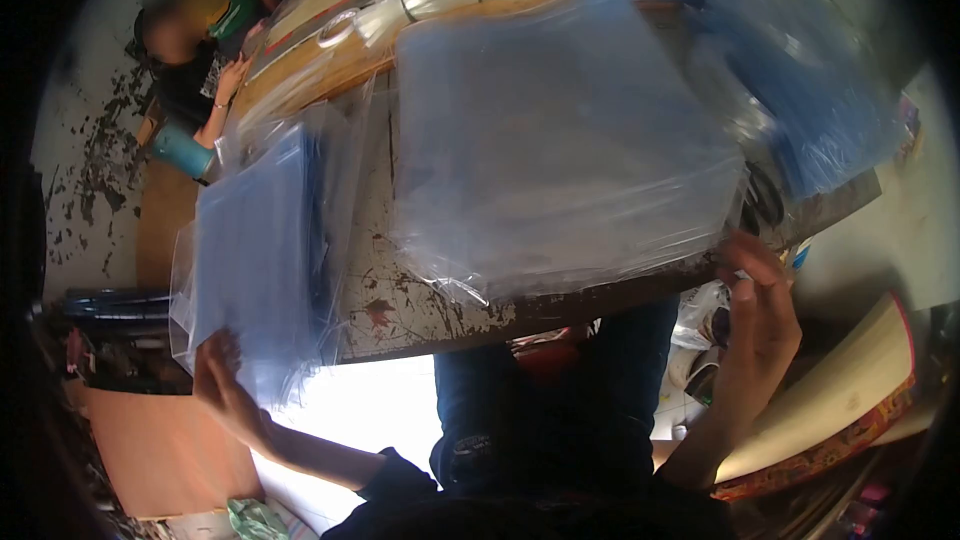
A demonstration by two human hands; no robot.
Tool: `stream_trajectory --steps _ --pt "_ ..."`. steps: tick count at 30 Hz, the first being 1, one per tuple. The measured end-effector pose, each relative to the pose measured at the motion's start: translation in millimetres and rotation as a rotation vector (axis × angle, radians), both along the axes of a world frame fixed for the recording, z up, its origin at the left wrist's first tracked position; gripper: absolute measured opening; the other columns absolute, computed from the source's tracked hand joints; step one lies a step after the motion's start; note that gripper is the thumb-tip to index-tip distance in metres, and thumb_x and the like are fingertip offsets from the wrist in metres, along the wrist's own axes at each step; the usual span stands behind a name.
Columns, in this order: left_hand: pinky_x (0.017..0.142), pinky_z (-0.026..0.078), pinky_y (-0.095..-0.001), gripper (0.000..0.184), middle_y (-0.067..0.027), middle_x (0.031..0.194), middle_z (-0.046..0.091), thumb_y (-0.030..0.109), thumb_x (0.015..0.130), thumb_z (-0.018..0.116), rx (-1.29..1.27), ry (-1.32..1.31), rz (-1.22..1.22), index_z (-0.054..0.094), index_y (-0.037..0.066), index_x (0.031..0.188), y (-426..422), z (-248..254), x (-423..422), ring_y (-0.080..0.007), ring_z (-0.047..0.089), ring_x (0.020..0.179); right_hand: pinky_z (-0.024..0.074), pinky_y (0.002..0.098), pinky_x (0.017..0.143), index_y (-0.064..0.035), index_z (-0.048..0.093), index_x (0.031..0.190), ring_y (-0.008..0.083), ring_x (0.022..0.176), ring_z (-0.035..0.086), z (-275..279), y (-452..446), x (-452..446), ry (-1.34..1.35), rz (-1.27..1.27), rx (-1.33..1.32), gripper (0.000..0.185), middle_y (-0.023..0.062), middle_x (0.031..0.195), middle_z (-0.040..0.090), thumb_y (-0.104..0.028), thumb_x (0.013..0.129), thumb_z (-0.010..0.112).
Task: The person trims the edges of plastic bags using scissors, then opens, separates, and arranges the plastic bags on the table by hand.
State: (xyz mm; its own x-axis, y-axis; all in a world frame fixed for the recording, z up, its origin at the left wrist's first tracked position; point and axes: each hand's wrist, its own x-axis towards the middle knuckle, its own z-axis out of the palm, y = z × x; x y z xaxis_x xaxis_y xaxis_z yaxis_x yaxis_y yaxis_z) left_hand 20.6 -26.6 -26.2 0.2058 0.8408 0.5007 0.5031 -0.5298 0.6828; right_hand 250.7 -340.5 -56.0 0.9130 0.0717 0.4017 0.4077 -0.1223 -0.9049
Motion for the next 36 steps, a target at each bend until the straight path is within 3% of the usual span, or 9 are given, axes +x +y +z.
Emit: stream_trajectory --steps 1,2,5,8,10,11,14,25,36 --pt "0.068 0.043 -0.0269 0.03 -0.0094 0.079 0.063 0.021 0.089 0.044 0.039 -0.117 0.082 0.062 -0.003 0.091 -5 2 0 -0.014 0.055 0.072 0.0418 0.0323 0.086 0.0042 0.058 0.098 0.0215 0.102 0.052 0 5 -4 0.001 -0.01 0.005 0.024 0.0151 0.108 0.056 -0.015 0.087 0.05" --pt "0.058 0.04 -0.025 0.032 -0.0092 0.076 0.062 0.022 0.09 0.043 0.068 -0.309 0.132 0.059 -0.004 0.084 -19 8 13 -0.0131 0.054 0.067 0.0415 0.0318 0.085 0.004 0.058 0.096 0.0217 0.101 0.052 1 9 -9 -0.031 -0.002 -0.019 0.023 0.015 0.107 0.056 -0.015 0.087 0.051" --pt "0.05 0.037 -0.0267 0.027 -0.0115 0.075 0.062 0.021 0.087 0.047 0.002 -0.46 -0.076 0.057 -0.002 0.076 -68 15 36 -0.0129 0.051 0.057 0.0405 0.0316 0.084 0.0042 0.058 0.094 0.0228 0.101 0.052 5 23 -24 -0.075 0.044 -0.023 0.022 0.0152 0.106 0.056 -0.016 0.087 0.051" --pt "0.046 0.037 -0.0251 0.01 -0.0073 0.065 0.058 0.009 0.073 0.056 -0.002 -0.347 -0.734 0.059 0.0 0.073 -109 2 76 -0.0141 0.051 0.05 0.0427 0.0316 0.084 0.0049 0.052 0.107 0.0223 0.101 0.052 14 41 -40 -0.119 0.287 0.084 0.027 0.016 0.111 0.053 -0.012 0.086 0.051" --pt "0.046 0.042 -0.0258 0.008 -0.0067 0.064 0.056 0.002 0.068 0.061 -0.043 -0.131 -0.832 0.063 0.003 0.075 -131 -2 108 -0.0152 0.055 0.05 0.0455 0.0326 0.086 0.0044 0.04 0.122 0.024 0.106 0.051 30 55 -48 0.412 0.608 0.313 0.039 0.0184 0.119 0.048 -0.008 0.087 0.049" --pt "0.045 0.042 -0.0242 0.007 -0.0058 0.064 0.055 0.004 0.068 0.063 -0.113 -0.035 -0.875 0.062 0.002 0.075 -137 -4 118 -0.0137 0.055 0.049 0.0455 0.0326 0.086 0.0044 0.04 0.122 0.024 0.106 0.051 24 57 -47 0.433 0.592 0.3 0.039 0.0184 0.119 0.048 -0.008 0.087 0.049" --pt "0.043 0.043 -0.0225 0.008 -0.0052 0.065 0.054 0.003 0.069 0.062 -0.215 -0.123 -0.857 0.061 0.001 0.076 -146 -29 133 -0.0125 0.055 0.049 0.045 0.0349 0.09 0.0046 0.029 0.129 0.0286 0.115 0.046 -1 58 -35 0.561 0.524 0.406 0.044 0.0207 0.125 0.044 -0.002 0.088 0.043" --pt "0.046 0.042 -0.0231 0.009 -0.0056 0.071 0.055 -0.001 0.069 0.06 -0.183 -0.293 -0.899 0.06 0.002 0.077 -143 -54 139 -0.013 0.055 0.054 0.0464 0.0379 0.09 0.0083 0.036 0.123 0.0293 0.109 0.051 -18 47 -29 0.615 0.512 0.416 0.038 0.022 0.119 0.049 0.0 0.087 0.045" --pt "0.048 0.043 -0.023 0.017 -0.006 0.073 0.057 0.002 0.066 0.065 -0.127 -0.25 -0.999 0.06 0.002 0.081 -137 -60 139 -0.0144 0.054 0.056 0.0453 0.0395 0.091 0.009 0.038 0.121 0.032 0.111 0.049 -31 44 -23 0.641 0.564 0.471 0.035 0.0232 0.118 0.049 -0.003 0.089 0.044"
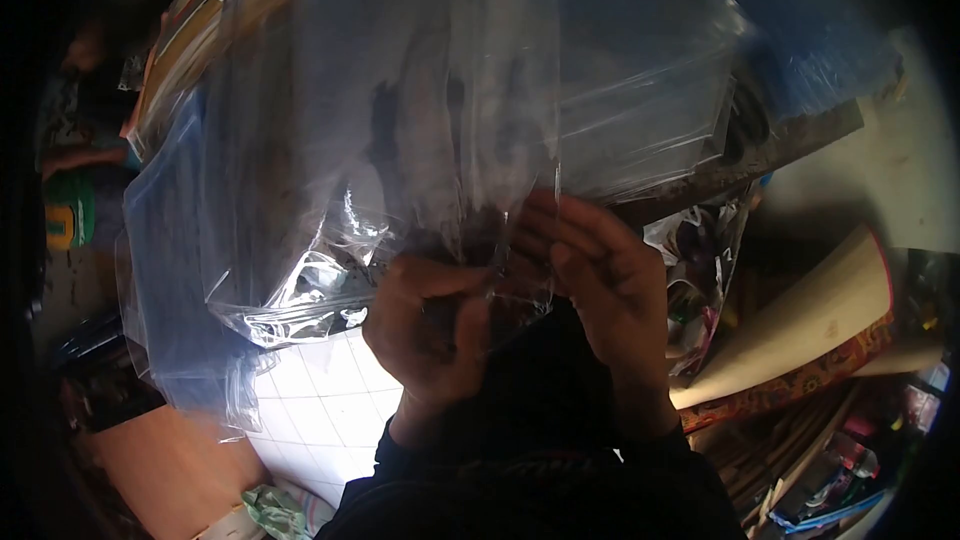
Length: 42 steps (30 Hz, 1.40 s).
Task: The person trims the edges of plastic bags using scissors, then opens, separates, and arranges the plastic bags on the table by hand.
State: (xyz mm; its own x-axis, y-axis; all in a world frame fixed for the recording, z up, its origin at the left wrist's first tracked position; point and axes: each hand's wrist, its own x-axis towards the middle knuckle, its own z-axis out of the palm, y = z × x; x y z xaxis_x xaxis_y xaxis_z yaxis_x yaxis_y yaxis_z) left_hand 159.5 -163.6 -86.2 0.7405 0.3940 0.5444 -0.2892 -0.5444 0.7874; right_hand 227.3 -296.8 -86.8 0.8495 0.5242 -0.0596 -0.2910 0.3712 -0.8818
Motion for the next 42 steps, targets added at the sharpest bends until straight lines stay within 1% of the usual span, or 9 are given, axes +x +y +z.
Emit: stream_trajectory --steps 4,12,17,20,25,31,39,41,42 --pt "0.051 0.046 -0.0246 0.031 -0.0031 0.076 0.057 0.012 0.058 0.073 0.179 0.049 -0.066 0.062 0.007 0.087 0 1 2 -0.0148 0.056 0.062 0.0442 0.0399 0.092 0.0083 0.038 0.121 0.0312 0.11 0.05 3 1 -2 0.017 0.006 0.019 0.035 0.0231 0.117 0.05 -0.007 0.09 0.044" --pt "0.05 0.046 -0.0245 0.035 -0.0017 0.078 0.056 0.02 0.058 0.074 0.283 0.093 -0.007 0.062 0.011 0.089 -8 -5 3 -0.0143 0.056 0.063 0.044 0.0364 0.091 0.0072 0.039 0.121 0.0287 0.109 0.052 -2 2 -3 0.028 -0.004 0.147 0.035 0.0221 0.117 0.051 -0.006 0.089 0.045" --pt "0.05 0.047 -0.0252 0.035 -0.0018 0.085 0.055 0.025 0.061 0.074 0.479 0.172 0.017 0.061 0.011 0.09 -12 0 2 -0.0137 0.056 0.065 0.0457 0.0312 0.087 0.0075 0.047 0.113 0.0268 0.102 0.056 -4 6 -5 -0.026 -0.116 -0.084 0.028 0.0202 0.106 0.058 -0.003 0.087 0.049" --pt "0.069 0.049 -0.0344 0.046 -0.0055 0.095 0.059 0.025 0.058 0.077 0.453 0.319 -0.068 0.062 0.013 0.1 -2 14 -16 -0.0244 0.056 0.09 0.0458 0.0299 0.087 0.0075 0.05 0.11 0.0242 0.099 0.058 -3 9 -5 -0.015 -0.134 -0.083 0.025 0.0193 0.105 0.059 -0.002 0.087 0.049" --pt "0.09 0.04 -0.0491 0.046 -0.015 0.119 0.051 0.033 0.081 0.058 0.662 0.413 0.893 0.051 0.01 0.12 68 33 -49 -0.0377 0.044 0.115 0.0473 0.0257 0.08 0.0065 0.052 0.107 0.0173 0.089 0.061 -6 11 -4 -0.024 -0.155 -0.086 0.023 0.0155 0.098 0.062 -0.003 0.086 0.05" --pt "0.087 0.039 -0.0516 0.05 -0.0181 0.114 0.051 0.036 0.087 0.048 0.615 0.601 0.937 0.045 0.006 0.126 80 34 -61 -0.0334 0.05 0.103 0.0507 0.0272 0.074 0.007 0.054 0.101 0.0117 0.075 0.059 -12 11 -4 0.031 -0.224 -0.173 0.02 0.009 0.085 0.061 -0.005 0.085 0.053" --pt "0.065 0.05 -0.0357 0.05 -0.0141 0.096 0.051 0.009 0.079 0.061 0.536 0.385 0.975 0.043 0.0 0.125 82 47 -61 -0.0241 0.056 0.089 0.0517 0.0291 0.074 0.0072 0.053 0.104 0.0166 0.082 0.061 -7 16 -6 -0.03 -0.218 -0.099 0.022 0.0104 0.084 0.061 -0.006 0.086 0.052" --pt "0.06 0.05 -0.0293 0.055 -0.0111 0.093 0.048 -0.001 0.075 0.062 0.044 -0.083 0.875 0.039 -0.003 0.125 72 51 -58 -0.0215 0.056 0.085 0.0514 0.0283 0.07 0.0065 0.053 0.105 0.0182 0.084 0.061 -4 16 -10 -0.051 -0.296 -0.184 0.023 0.0117 0.087 0.061 -0.008 0.087 0.051" --pt "0.061 0.053 -0.025 0.055 -0.0094 0.092 0.051 -0.004 0.076 0.06 0.034 -0.175 0.884 0.038 0.002 0.126 65 56 -52 -0.0221 0.058 0.086 0.0516 0.0295 0.07 0.0055 0.053 0.107 0.0187 0.083 0.061 0 15 -10 -0.122 -0.316 -0.195 0.026 0.0143 0.091 0.061 -0.01 0.086 0.052"
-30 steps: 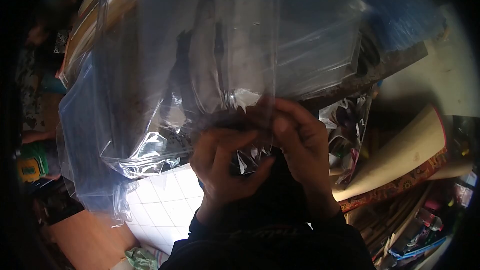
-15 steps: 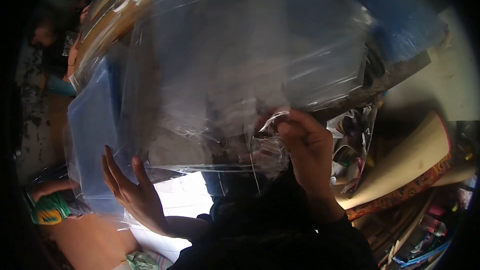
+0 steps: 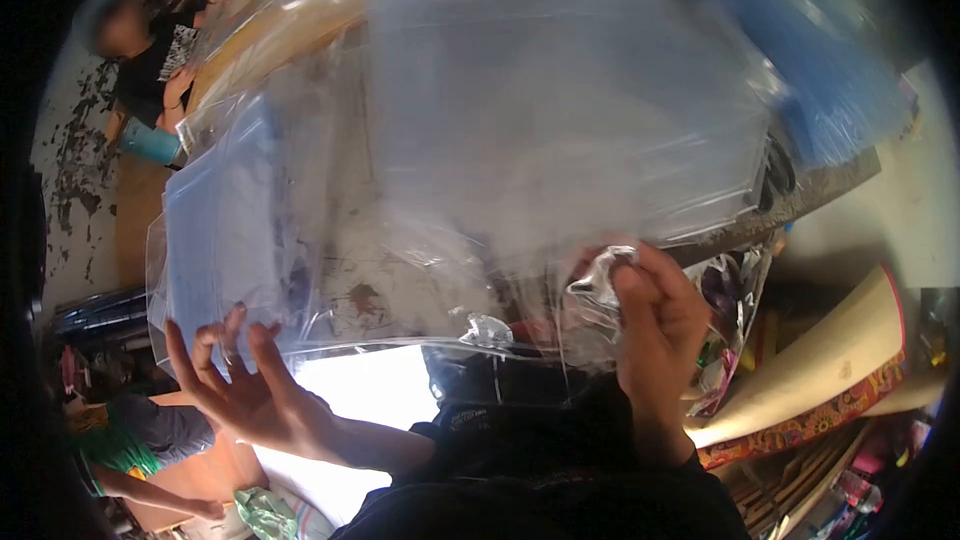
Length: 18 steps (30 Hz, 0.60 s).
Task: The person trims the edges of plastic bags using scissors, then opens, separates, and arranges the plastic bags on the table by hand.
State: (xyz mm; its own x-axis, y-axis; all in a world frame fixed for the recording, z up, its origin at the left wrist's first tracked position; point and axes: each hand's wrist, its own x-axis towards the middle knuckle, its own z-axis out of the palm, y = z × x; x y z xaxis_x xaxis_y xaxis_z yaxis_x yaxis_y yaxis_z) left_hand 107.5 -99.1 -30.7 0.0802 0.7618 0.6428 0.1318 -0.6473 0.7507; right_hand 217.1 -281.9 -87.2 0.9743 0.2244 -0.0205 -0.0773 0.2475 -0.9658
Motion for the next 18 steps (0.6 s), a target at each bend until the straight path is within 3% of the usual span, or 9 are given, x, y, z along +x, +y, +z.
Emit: stream_trajectory --steps 3,5,6,7,9,11,15,17,18 --pt "0.057 0.051 -0.0258 0.05 -0.0111 0.085 0.051 0.003 0.077 0.062 0.112 -0.129 -0.104 0.039 -0.005 0.12 -18 -9 4 -0.0202 0.057 0.077 0.0516 0.0308 0.073 0.005 0.051 0.111 0.0197 0.082 0.061 19 -16 2 -0.238 -0.059 -0.058 0.03 0.0164 0.093 0.061 -0.011 0.086 0.054" --pt "0.066 0.047 -0.0267 0.047 -0.0145 0.086 0.05 0.003 0.074 0.062 0.141 -0.016 -0.537 0.039 -0.01 0.113 -9 -12 -5 -0.0175 0.054 0.073 0.0511 0.0318 0.076 0.0045 0.048 0.116 0.0214 0.082 0.062 34 -18 7 -0.275 -0.214 -0.115 0.035 0.0177 0.092 0.061 -0.012 0.085 0.054" --pt "0.063 0.044 -0.0252 0.043 -0.0161 0.085 0.051 0.01 0.075 0.062 0.028 -0.158 -0.646 0.041 -0.012 0.107 -18 -22 1 -0.0169 0.052 0.071 0.0461 0.0213 0.065 0.003 0.046 0.121 0.0104 0.069 0.057 42 -16 10 -0.281 -0.3 -0.221 0.039 0.011 0.082 0.062 -0.011 0.085 0.054" --pt "0.064 0.041 -0.0243 0.042 -0.0148 0.086 0.05 0.016 0.077 0.06 0.011 -0.082 -0.715 0.043 -0.012 0.103 -12 -23 2 -0.0165 0.05 0.073 0.0461 0.0213 0.065 0.003 0.046 0.121 0.0104 0.069 0.057 42 -18 14 -0.285 -0.301 -0.223 0.039 0.011 0.082 0.062 -0.011 0.085 0.054" --pt "0.067 0.038 -0.024 0.049 -0.0126 0.087 0.049 0.028 0.079 0.058 -0.359 -0.34 -0.733 0.044 -0.013 0.103 -30 -22 10 -0.016 0.049 0.076 0.0294 0.0183 0.055 0.0017 0.045 0.123 0.0034 0.058 0.04 38 -23 20 -0.345 -0.236 -0.308 0.041 -0.0002 0.068 0.052 -0.01 0.085 0.053" --pt "0.067 0.038 -0.0242 0.056 -0.012 0.087 0.048 0.034 0.078 0.057 -0.509 -0.326 -0.765 0.043 -0.013 0.106 -29 -16 10 -0.0153 0.048 0.077 0.0139 0.0185 0.049 0.0008 0.046 0.123 -0.0005 0.051 0.023 33 -23 23 -0.368 -0.205 -0.346 0.04 -0.0101 0.056 0.038 -0.008 0.085 0.053" --pt "0.067 0.038 -0.026 0.075 -0.0117 0.088 0.047 0.05 0.073 0.057 -0.9 -0.379 -0.887 0.04 -0.01 0.114 -20 -16 5 -0.0148 0.047 0.076 0.0137 0.0171 0.05 0.0 0.054 0.116 -0.0008 0.052 0.023 20 -31 26 -0.287 -0.163 -0.484 0.032 -0.0115 0.059 0.03 -0.005 0.085 0.051" --pt "0.067 0.037 -0.027 0.079 -0.0113 0.089 0.047 0.053 0.069 0.058 -0.917 -0.383 -0.876 0.039 -0.008 0.116 -19 -18 5 -0.0156 0.046 0.076 0.0264 0.012 0.055 0.0042 0.052 0.114 -0.0014 0.063 0.038 22 -34 26 -0.262 -0.131 -0.422 0.031 0.0003 0.083 0.059 0.0 0.084 0.051" --pt "0.068 0.036 -0.0272 0.079 -0.0109 0.089 0.047 0.054 0.069 0.057 -0.934 -0.369 -0.856 0.039 -0.007 0.117 -18 -18 4 -0.016 0.046 0.077 0.0241 0.0118 0.053 0.004 0.052 0.114 -0.0027 0.062 0.037 22 -35 26 -0.246 -0.11 -0.414 0.031 0.0015 0.088 0.06 0.0 0.084 0.051"
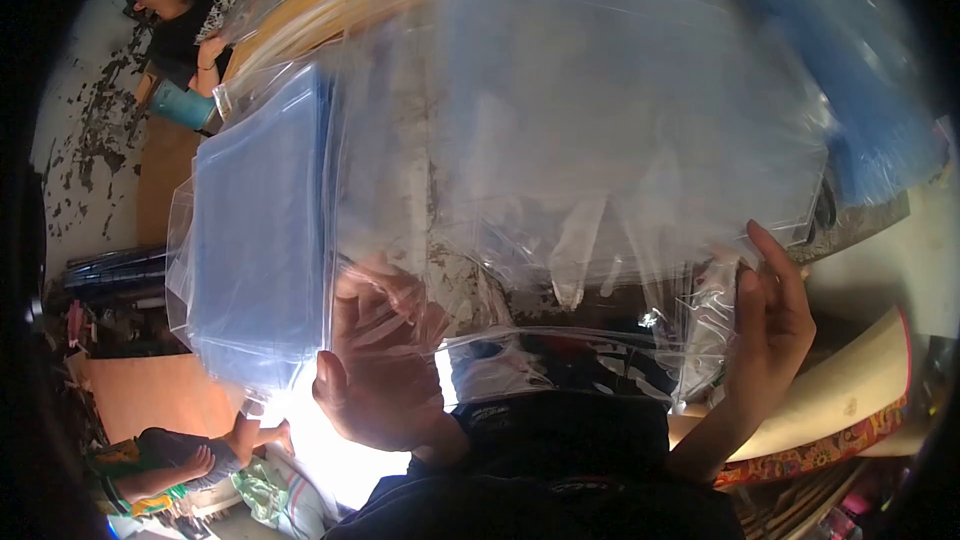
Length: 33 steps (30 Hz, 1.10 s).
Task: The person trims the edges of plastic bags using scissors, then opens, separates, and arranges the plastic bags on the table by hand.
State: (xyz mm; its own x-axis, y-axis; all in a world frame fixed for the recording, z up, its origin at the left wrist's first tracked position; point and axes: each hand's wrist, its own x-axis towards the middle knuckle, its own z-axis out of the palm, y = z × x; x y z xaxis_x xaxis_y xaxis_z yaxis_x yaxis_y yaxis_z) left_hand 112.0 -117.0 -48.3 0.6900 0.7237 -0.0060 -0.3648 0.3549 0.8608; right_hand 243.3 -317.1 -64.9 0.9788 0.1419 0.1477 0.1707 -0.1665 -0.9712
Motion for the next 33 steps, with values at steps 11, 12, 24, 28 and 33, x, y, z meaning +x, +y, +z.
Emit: stream_trajectory --steps 11,12,24,28,33 --pt "0.066 0.047 -0.0316 0.056 -0.0159 0.095 0.049 0.04 0.086 0.045 -0.016 -0.225 0.115 0.038 -0.009 0.114 -1 -9 2 -0.0203 0.05 0.081 0.0197 0.0142 0.051 0.0028 0.051 0.116 -0.0031 0.056 0.034 0 4 -4 -0.078 -0.063 -0.002 0.033 -0.0046 0.064 0.053 -0.003 0.084 0.052" --pt "0.065 0.049 -0.0296 0.055 -0.0144 0.092 0.05 0.039 0.086 0.044 0.089 -0.168 0.205 0.04 -0.009 0.113 3 -13 1 -0.0173 0.052 0.078 0.0199 0.0141 0.051 0.0024 0.05 0.117 -0.003 0.055 0.035 0 4 -4 -0.122 -0.107 0.041 0.034 -0.0049 0.062 0.053 -0.004 0.084 0.053" --pt "0.08 0.044 -0.0301 0.04 -0.0138 0.106 0.053 0.015 0.085 0.054 0.983 0.363 0.166 0.049 -0.004 0.119 19 -8 43 -0.0228 0.052 0.099 0.0395 0.0256 0.083 -0.0028 0.052 0.119 0.0129 0.092 0.054 66 -14 125 -0.164 0.076 -0.252 0.037 0.0093 0.096 0.06 -0.017 0.084 0.054" --pt "0.098 0.032 -0.0414 0.048 -0.0224 0.126 0.043 0.027 0.089 0.046 1.138 0.459 0.178 0.039 -0.002 0.127 22 -25 52 -0.0341 0.039 0.121 0.0321 0.0285 0.094 -0.0011 0.051 0.119 0.0176 0.105 0.049 38 -16 145 -0.218 0.076 -0.514 0.04 0.0116 0.112 0.056 -0.019 0.084 0.056" --pt "0.098 0.032 -0.0395 0.058 -0.028 0.135 0.027 0.025 0.09 0.043 1.038 0.322 -0.022 0.019 -0.004 0.135 26 -27 52 -0.0409 0.035 0.121 0.0305 0.0268 0.095 -0.0005 0.048 0.122 0.0173 0.107 0.047 30 -13 127 -0.058 0.209 -0.408 0.043 0.0115 0.118 0.053 -0.022 0.086 0.054"
